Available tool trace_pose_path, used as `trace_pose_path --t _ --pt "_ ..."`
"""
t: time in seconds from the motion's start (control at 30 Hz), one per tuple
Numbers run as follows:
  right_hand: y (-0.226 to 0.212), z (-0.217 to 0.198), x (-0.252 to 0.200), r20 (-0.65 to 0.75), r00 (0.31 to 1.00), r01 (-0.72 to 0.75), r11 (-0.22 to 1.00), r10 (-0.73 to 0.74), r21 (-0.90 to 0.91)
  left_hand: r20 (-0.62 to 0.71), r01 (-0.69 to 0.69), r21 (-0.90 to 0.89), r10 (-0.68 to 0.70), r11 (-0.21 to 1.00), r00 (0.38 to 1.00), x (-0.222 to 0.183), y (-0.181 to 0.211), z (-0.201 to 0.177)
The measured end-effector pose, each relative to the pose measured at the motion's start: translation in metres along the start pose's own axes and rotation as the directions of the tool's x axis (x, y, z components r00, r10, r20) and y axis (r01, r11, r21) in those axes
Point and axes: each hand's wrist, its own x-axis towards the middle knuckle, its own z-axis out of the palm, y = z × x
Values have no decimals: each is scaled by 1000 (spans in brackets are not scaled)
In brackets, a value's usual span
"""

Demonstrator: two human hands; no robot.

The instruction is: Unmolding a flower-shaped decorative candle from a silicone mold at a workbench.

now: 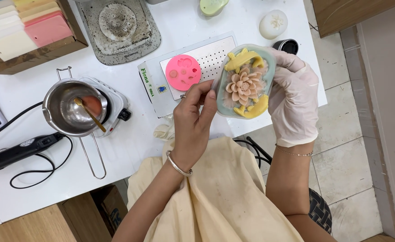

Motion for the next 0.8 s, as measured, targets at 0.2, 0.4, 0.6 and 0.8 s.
trace_pose_path --t 0.2,0.4,0.6,0.8 --pt "-6 -2 -4 -29 999 -23 996 20 -82 56 36 -26 -35 999 998 4 -2 -3" --pt "-6 -7 -7 2 1000 -12 999 12 -48 95 39 -65 -33 997 995 4 0 -4" --pt "-6 -2 -7 -22 1000 -16 999 15 -51 114 97 -140 -82 985 990 6 0 -2" --pt "3 -3 -2 -27 1000 -15 999 13 -52 122 163 -216 -138 963 983 11 -4 0"
